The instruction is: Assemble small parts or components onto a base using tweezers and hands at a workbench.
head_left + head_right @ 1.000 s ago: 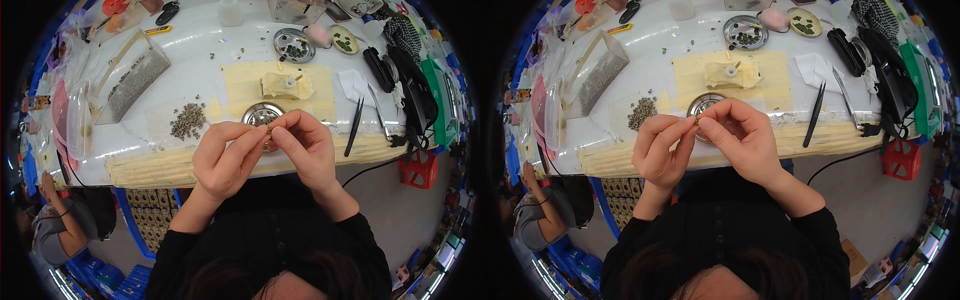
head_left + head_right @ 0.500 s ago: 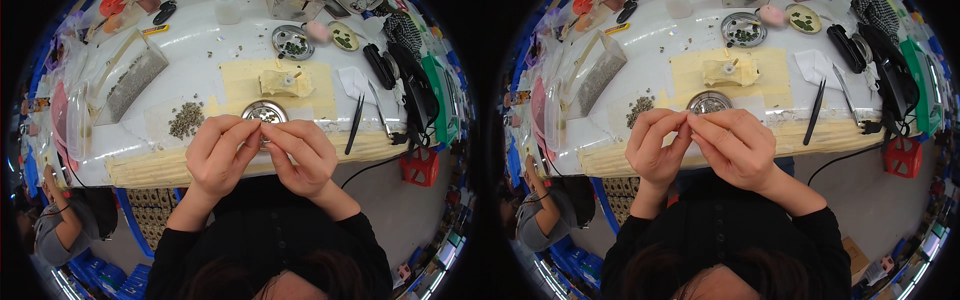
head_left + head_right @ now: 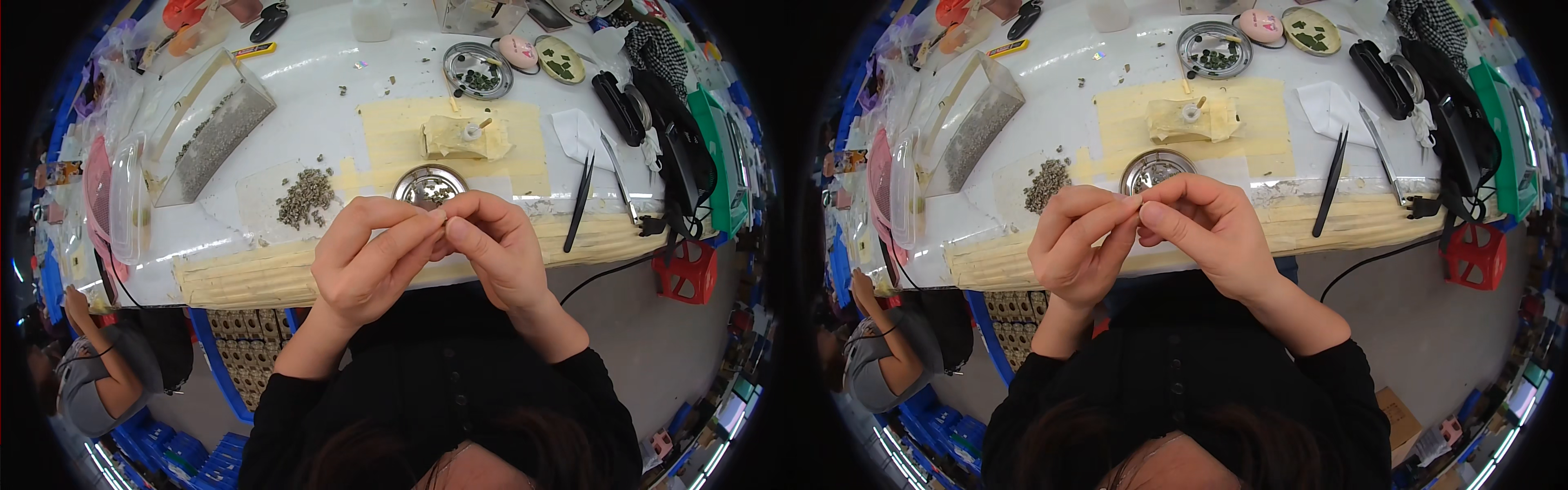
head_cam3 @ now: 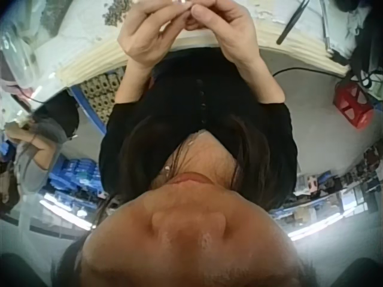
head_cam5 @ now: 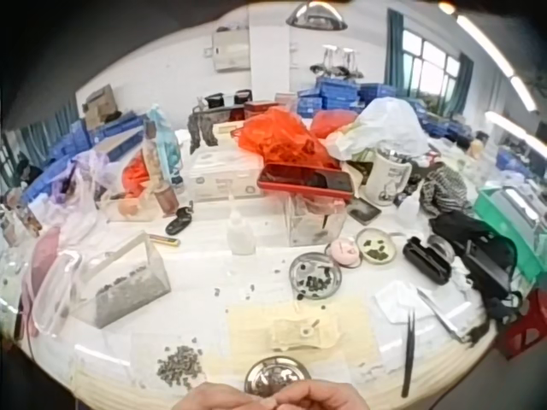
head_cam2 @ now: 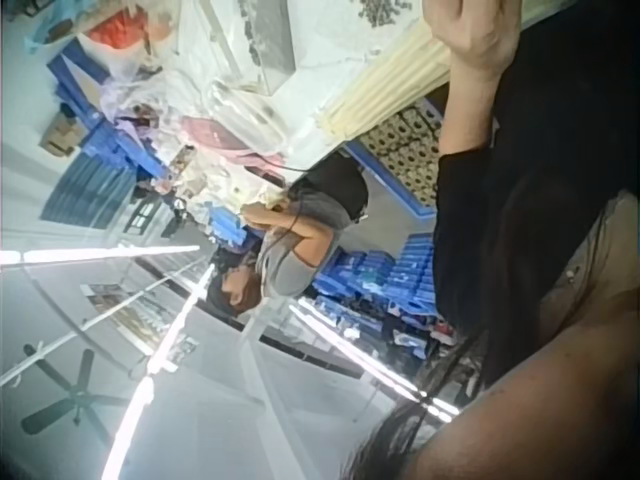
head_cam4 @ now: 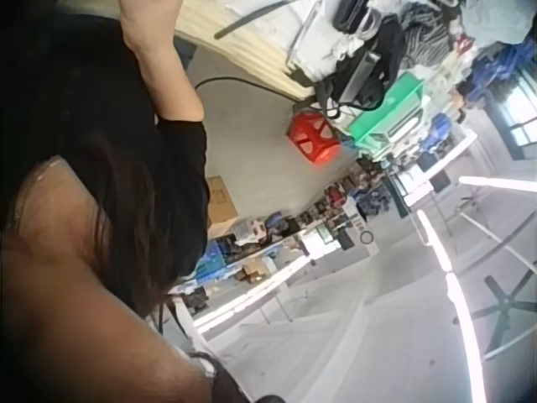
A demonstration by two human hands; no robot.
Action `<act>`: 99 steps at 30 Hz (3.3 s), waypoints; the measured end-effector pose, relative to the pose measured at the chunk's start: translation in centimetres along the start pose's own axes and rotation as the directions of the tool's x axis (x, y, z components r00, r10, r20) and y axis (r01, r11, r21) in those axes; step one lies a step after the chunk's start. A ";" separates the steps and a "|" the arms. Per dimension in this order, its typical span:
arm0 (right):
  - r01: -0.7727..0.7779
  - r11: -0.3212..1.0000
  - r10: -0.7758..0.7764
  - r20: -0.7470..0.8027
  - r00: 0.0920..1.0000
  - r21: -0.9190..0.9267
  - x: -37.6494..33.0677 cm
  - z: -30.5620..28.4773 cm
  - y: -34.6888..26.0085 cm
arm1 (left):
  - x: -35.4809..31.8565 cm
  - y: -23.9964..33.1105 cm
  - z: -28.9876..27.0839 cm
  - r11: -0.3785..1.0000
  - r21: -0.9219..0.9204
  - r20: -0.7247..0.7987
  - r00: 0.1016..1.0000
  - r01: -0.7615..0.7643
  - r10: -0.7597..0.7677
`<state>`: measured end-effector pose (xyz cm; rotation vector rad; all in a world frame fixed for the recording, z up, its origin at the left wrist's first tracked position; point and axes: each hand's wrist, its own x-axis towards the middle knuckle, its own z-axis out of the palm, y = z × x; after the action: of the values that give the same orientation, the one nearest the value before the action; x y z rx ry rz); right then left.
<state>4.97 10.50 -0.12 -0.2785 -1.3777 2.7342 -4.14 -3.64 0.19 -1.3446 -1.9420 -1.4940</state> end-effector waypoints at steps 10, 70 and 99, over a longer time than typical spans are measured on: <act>0.520 0.030 -0.671 0.368 0.643 -0.854 1.0 0.5 0.5 | -0.3 0.3 0.1 0.977 0.201 0.020 0.996 0.077 -0.083; 0.409 0.597 -0.526 0.048 0.849 -0.690 0.2 0.4 0.6 | -1.3 0.3 0.6 0.987 0.141 -0.026 0.997 0.074 -0.071; -0.063 0.818 0.053 -0.033 0.998 -0.572 -2.6 -0.3 -0.9 | -2.5 2.3 -1.9 0.997 0.076 0.308 0.951 -0.001 -0.022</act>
<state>7.58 10.89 0.79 -0.3719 -2.1962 2.2677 -1.56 -6.50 0.38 -1.6167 -2.1697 -1.2600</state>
